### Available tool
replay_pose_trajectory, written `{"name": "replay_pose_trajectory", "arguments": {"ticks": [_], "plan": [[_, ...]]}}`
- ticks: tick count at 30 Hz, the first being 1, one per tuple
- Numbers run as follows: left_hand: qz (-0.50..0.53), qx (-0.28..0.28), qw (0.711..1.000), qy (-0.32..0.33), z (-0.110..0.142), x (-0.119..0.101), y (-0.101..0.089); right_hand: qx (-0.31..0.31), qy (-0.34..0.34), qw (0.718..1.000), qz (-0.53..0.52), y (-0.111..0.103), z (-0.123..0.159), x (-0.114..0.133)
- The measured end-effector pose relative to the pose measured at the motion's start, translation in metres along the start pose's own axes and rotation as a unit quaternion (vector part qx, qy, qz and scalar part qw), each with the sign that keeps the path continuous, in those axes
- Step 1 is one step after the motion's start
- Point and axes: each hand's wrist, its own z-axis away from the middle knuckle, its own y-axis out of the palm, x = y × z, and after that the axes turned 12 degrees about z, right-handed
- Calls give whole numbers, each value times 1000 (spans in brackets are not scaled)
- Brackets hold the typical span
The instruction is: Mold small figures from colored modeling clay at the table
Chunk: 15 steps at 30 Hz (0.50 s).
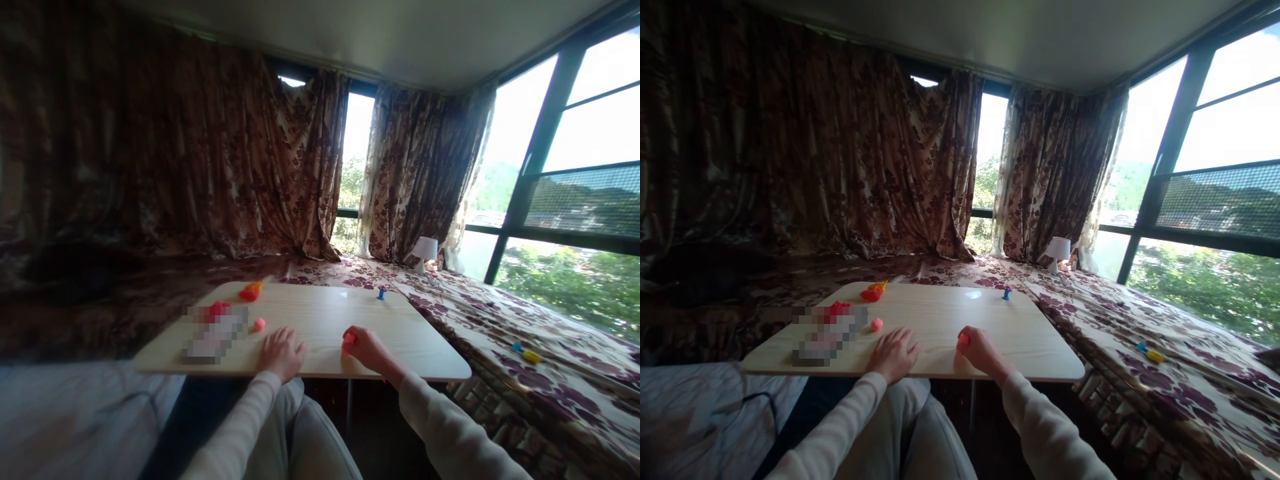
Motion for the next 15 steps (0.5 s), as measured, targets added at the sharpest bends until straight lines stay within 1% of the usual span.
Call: {"name": "replay_pose_trajectory", "arguments": {"ticks": [4, 9, 15], "plan": [[0, -2, 1000, 3, 0, 0, 0, 10, -8, 1000, 7, -5, -2, 0], [10, 4, 1000, 1, -1, 1, 0, -3, 2, 1000, 4, -5, -2, -3], [9, -1, 1000, 3, -1, 1, 1, -15, 14, 999, -44, -4, -7, -17]]}}
